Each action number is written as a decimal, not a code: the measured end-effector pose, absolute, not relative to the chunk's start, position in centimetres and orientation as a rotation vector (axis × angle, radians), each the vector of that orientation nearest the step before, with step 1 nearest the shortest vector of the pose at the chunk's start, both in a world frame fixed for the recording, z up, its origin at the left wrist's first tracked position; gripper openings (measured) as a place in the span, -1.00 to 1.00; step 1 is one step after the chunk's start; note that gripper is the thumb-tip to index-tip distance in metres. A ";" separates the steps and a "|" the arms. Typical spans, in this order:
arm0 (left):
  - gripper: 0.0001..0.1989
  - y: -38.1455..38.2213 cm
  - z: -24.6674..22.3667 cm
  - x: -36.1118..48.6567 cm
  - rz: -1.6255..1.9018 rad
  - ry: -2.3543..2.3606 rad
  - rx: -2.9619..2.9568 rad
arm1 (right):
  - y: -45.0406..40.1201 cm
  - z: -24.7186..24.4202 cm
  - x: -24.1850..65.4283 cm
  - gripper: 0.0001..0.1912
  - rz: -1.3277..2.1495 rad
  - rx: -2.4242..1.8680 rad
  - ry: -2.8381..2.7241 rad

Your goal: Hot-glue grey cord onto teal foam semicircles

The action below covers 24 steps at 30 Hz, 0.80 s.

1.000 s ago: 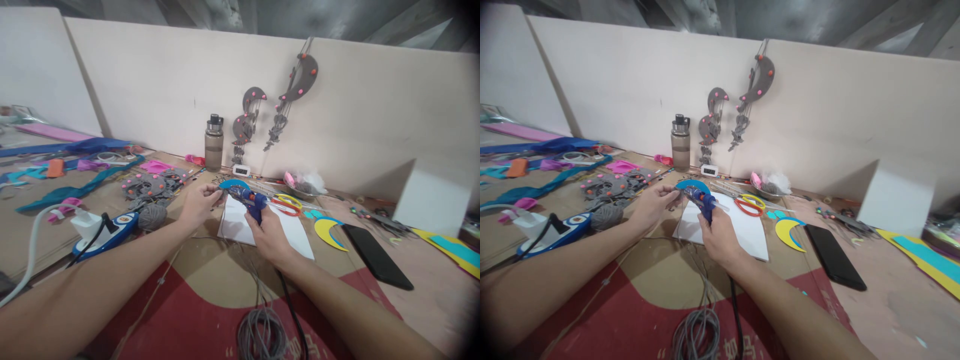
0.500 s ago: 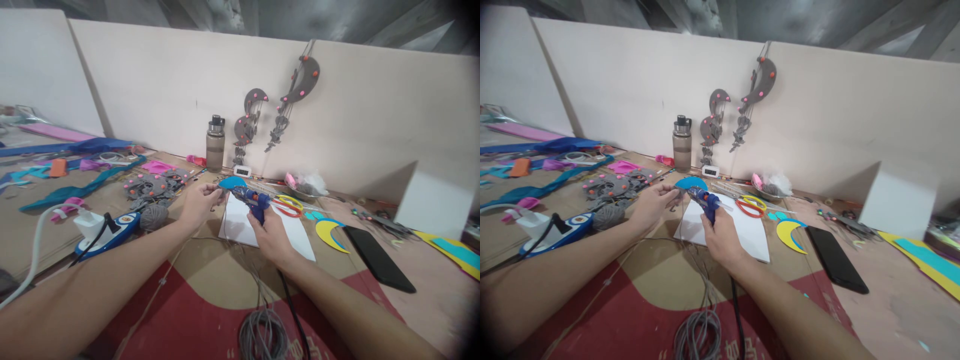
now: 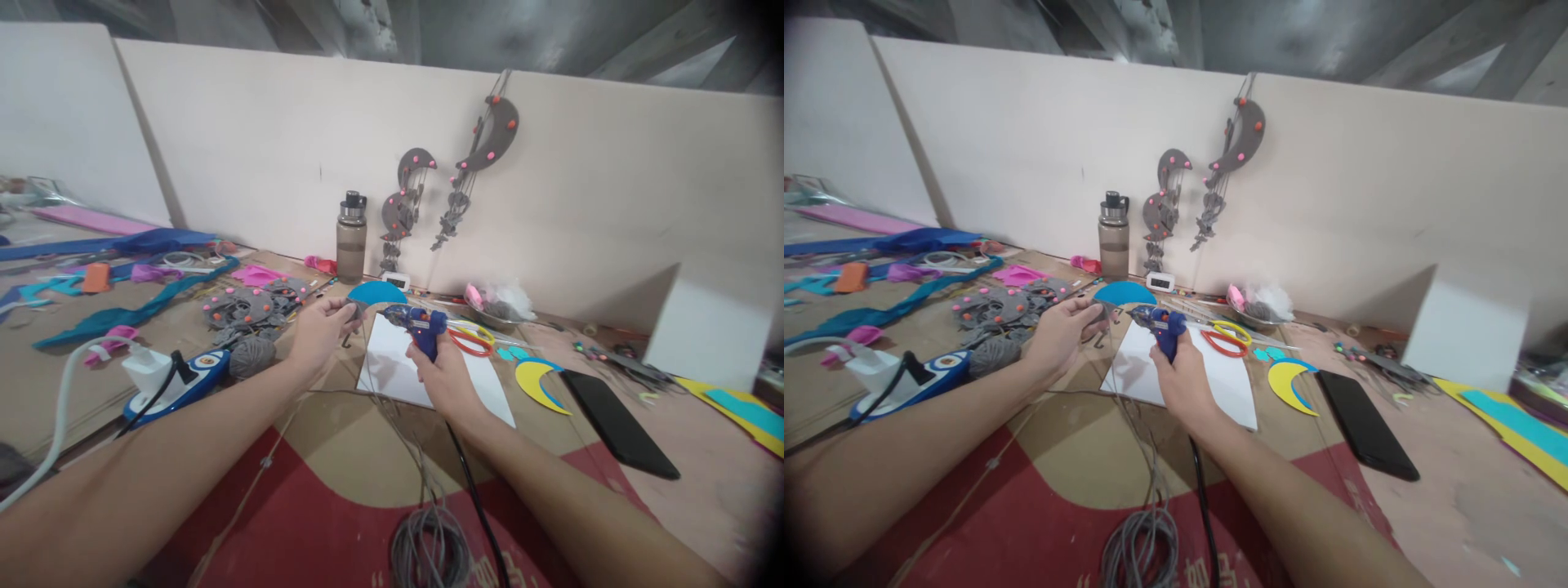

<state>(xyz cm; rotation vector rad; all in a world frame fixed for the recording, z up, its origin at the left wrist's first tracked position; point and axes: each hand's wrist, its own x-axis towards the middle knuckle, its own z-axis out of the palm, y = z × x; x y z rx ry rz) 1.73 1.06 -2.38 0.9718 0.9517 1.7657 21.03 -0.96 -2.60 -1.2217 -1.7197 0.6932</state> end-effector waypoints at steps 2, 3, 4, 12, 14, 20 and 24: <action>-0.81 1.2 -2.5 1.6 1.774 0.962 0.987 | -0.4 -2.5 21.3 -0.72 0.837 -1.259 -1.649; -0.81 1.3 -2.5 1.6 1.775 0.977 1.002 | -0.1 -2.4 21.4 -0.72 0.904 -1.285 -1.631; -0.81 1.3 -2.6 1.6 1.773 1.001 1.025 | 0.2 -2.3 21.6 -0.73 0.963 -1.313 -1.632; -0.79 0.0 -2.1 2.3 1.685 1.162 1.328 | 1.2 -1.5 23.3 -0.79 0.133 -1.580 -2.084; -0.79 -0.4 -1.6 2.6 1.678 1.171 1.360 | 0.5 -1.1 23.3 -0.78 -0.140 -1.604 -2.066; -0.79 -0.9 -1.1 2.9 1.720 1.072 1.321 | -1.3 -0.3 20.2 -0.87 0.216 -1.185 -1.905; -0.84 -0.7 -1.5 2.7 1.765 1.067 1.375 | -0.7 -1.3 16.6 -0.72 0.816 -1.066 -1.629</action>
